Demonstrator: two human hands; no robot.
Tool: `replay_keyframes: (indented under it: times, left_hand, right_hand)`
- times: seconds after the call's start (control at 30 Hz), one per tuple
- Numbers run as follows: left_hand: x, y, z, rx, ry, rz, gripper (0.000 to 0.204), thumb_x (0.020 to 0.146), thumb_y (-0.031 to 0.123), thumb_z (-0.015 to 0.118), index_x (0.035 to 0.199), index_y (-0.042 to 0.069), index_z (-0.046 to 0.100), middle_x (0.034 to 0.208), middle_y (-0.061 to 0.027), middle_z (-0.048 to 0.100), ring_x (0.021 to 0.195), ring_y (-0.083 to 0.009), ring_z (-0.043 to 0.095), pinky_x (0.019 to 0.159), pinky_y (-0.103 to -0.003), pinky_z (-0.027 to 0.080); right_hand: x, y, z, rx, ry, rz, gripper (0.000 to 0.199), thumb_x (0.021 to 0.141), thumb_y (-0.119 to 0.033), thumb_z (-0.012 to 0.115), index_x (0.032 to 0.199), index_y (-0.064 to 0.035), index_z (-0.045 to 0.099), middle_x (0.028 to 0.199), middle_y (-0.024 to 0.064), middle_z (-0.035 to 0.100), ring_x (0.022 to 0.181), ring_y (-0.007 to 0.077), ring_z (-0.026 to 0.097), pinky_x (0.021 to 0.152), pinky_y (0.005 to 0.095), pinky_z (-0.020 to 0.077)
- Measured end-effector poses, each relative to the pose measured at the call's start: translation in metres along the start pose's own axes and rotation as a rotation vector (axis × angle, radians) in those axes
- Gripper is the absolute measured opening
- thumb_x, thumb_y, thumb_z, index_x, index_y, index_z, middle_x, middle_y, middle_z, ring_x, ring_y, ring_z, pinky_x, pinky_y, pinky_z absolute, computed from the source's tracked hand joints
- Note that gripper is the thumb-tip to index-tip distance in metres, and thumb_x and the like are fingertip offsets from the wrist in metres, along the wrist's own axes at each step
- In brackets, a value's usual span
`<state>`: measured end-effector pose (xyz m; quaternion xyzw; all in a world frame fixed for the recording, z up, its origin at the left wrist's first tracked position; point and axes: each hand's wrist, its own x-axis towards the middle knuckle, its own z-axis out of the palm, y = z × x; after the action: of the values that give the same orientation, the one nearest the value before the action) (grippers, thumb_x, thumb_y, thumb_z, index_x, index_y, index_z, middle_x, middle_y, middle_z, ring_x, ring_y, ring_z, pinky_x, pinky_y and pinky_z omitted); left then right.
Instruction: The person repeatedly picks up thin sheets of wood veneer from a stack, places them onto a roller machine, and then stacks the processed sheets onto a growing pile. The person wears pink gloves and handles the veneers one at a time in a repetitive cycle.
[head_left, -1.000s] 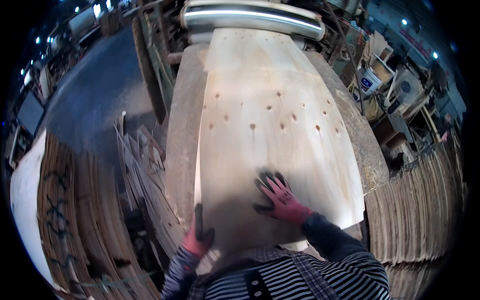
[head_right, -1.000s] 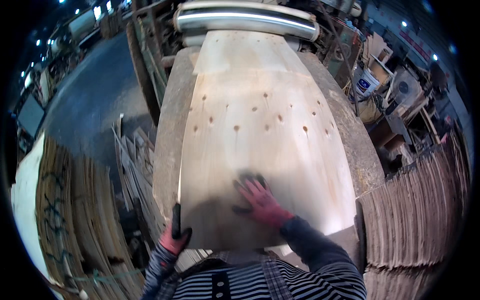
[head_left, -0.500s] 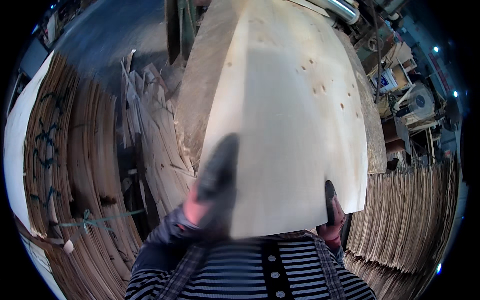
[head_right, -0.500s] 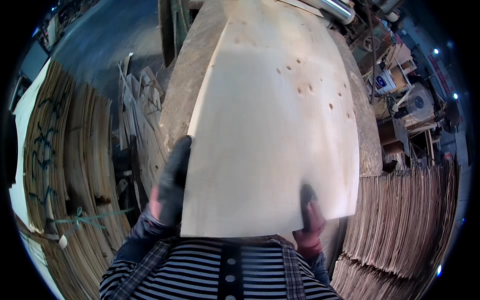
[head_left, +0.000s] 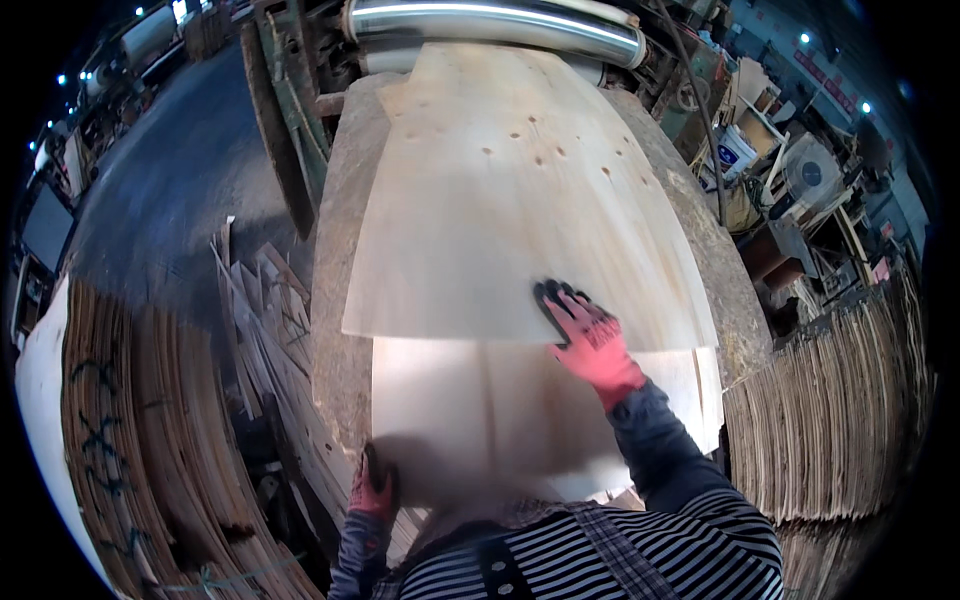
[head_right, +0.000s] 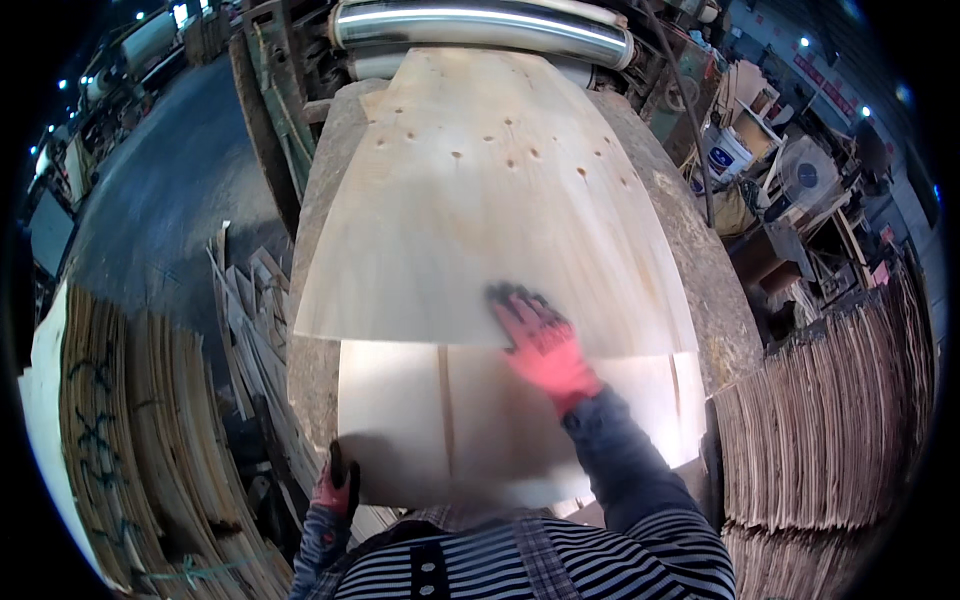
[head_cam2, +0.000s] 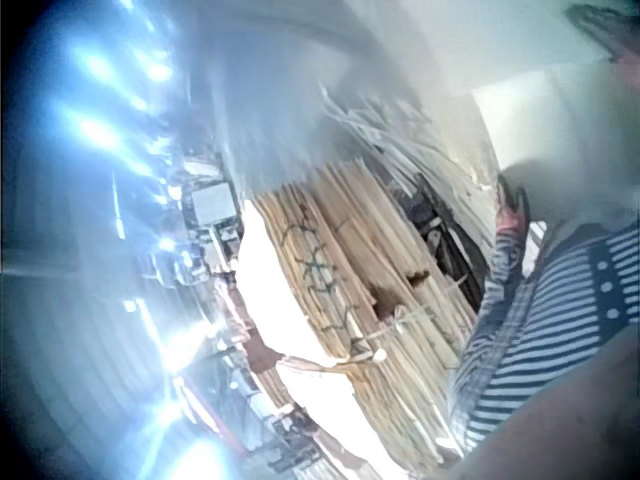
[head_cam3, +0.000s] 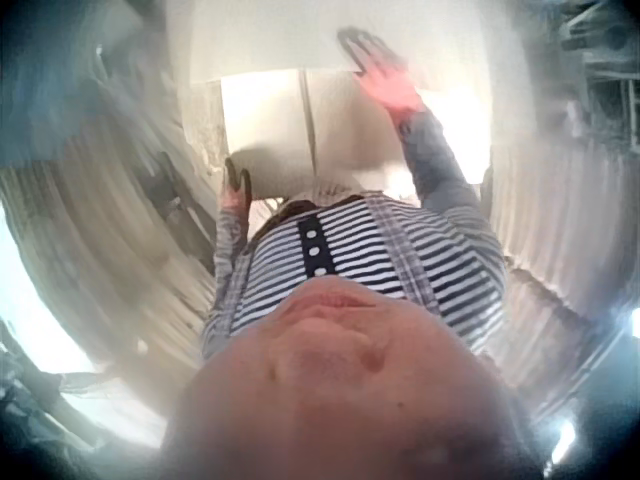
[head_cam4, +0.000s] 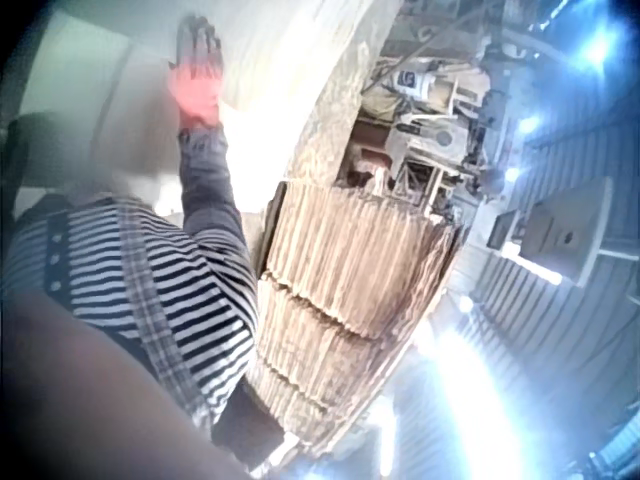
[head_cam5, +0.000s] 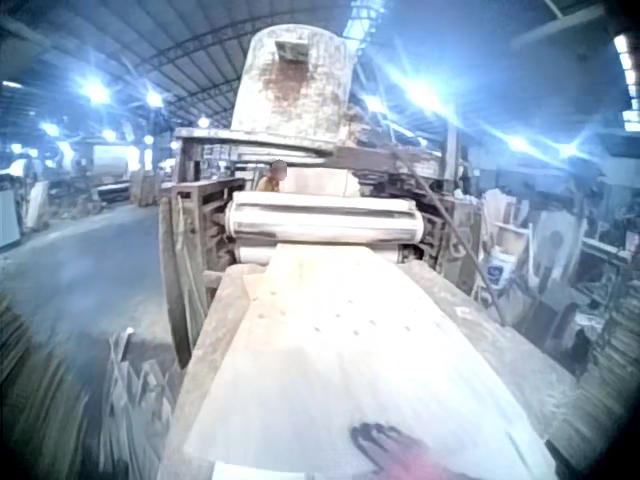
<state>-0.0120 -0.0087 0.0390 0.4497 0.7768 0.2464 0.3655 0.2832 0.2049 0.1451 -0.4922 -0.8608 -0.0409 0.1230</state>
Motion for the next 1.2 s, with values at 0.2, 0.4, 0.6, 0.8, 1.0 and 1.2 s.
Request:
replay_keyframes:
  times: [0.2,0.4,0.6,0.8,1.0,1.2]
  left_hand:
    - [0.006,0.004,-0.001,-0.109,0.011,0.052,0.043,0.082,0.027,0.052,0.117,0.003,0.044,0.109,-0.0169,0.052,0.104,-0.0265,0.049,0.086,-0.033,0.039]
    - [0.017,-0.004,-0.014,-0.422,-0.142,0.094,0.039,0.083,0.018,0.053,0.118,0.002,0.045,0.115,-0.0125,0.051,0.107,-0.0186,0.047,0.089,-0.029,0.037]
    - [0.035,-0.047,-0.002,-0.215,-0.074,0.236,0.039,0.081,0.022,0.055,0.115,0.002,0.048,0.106,-0.0134,0.055,0.101,-0.0226,0.050,0.086,-0.029,0.038]
    - [0.020,-0.042,0.001,0.096,0.164,0.402,0.050,0.075,0.025,0.060,0.120,0.008,0.044,0.122,-0.0198,0.041,0.111,-0.0348,0.040,0.094,-0.036,0.032]
    - [-0.022,0.050,-0.039,-0.562,-0.208,0.506,0.055,0.078,0.013,0.058,0.126,0.002,0.034,0.121,-0.0141,0.043,0.110,-0.0211,0.043,0.092,-0.031,0.033]
    - [-0.080,0.117,-0.092,-0.950,-0.245,0.414,0.055,0.075,0.004,0.053,0.126,-0.001,0.034,0.118,-0.0125,0.047,0.104,-0.0203,0.047,0.089,-0.030,0.036]
  right_hand:
    - [0.124,0.029,0.052,0.193,0.027,0.023,0.055,0.074,-0.035,0.057,0.120,-0.0101,0.043,0.121,0.0131,0.045,0.114,0.0279,0.040,0.097,0.0377,0.0291]
    - [0.152,0.019,0.089,0.045,0.211,0.006,0.065,0.076,-0.045,0.051,0.125,-0.0060,0.036,0.130,0.0173,0.033,0.124,0.0288,0.025,0.103,0.0422,0.0152]
    - [0.019,-0.037,0.037,0.263,-0.080,-0.099,0.069,0.077,-0.046,0.051,0.129,-0.0063,0.030,0.132,0.0189,0.028,0.125,0.0338,0.020,0.103,0.0440,0.0134]
    - [-0.127,-0.029,0.021,0.229,-0.133,-0.002,0.066,0.073,-0.042,0.058,0.119,0.0020,0.040,0.128,0.0212,0.032,0.121,0.0387,0.024,0.101,0.0469,0.0168]
    - [-0.218,-0.072,-0.003,0.185,-0.251,0.110,0.073,0.068,-0.047,0.062,0.118,0.0025,0.041,0.127,0.0229,0.032,0.120,0.0397,0.024,0.100,0.0520,0.0145]
    - [-0.241,-0.059,-0.006,0.171,0.080,0.077,0.058,0.057,-0.039,0.067,0.102,-0.0051,0.054,0.114,0.0205,0.044,0.107,0.0408,0.038,0.092,0.0526,0.0276]
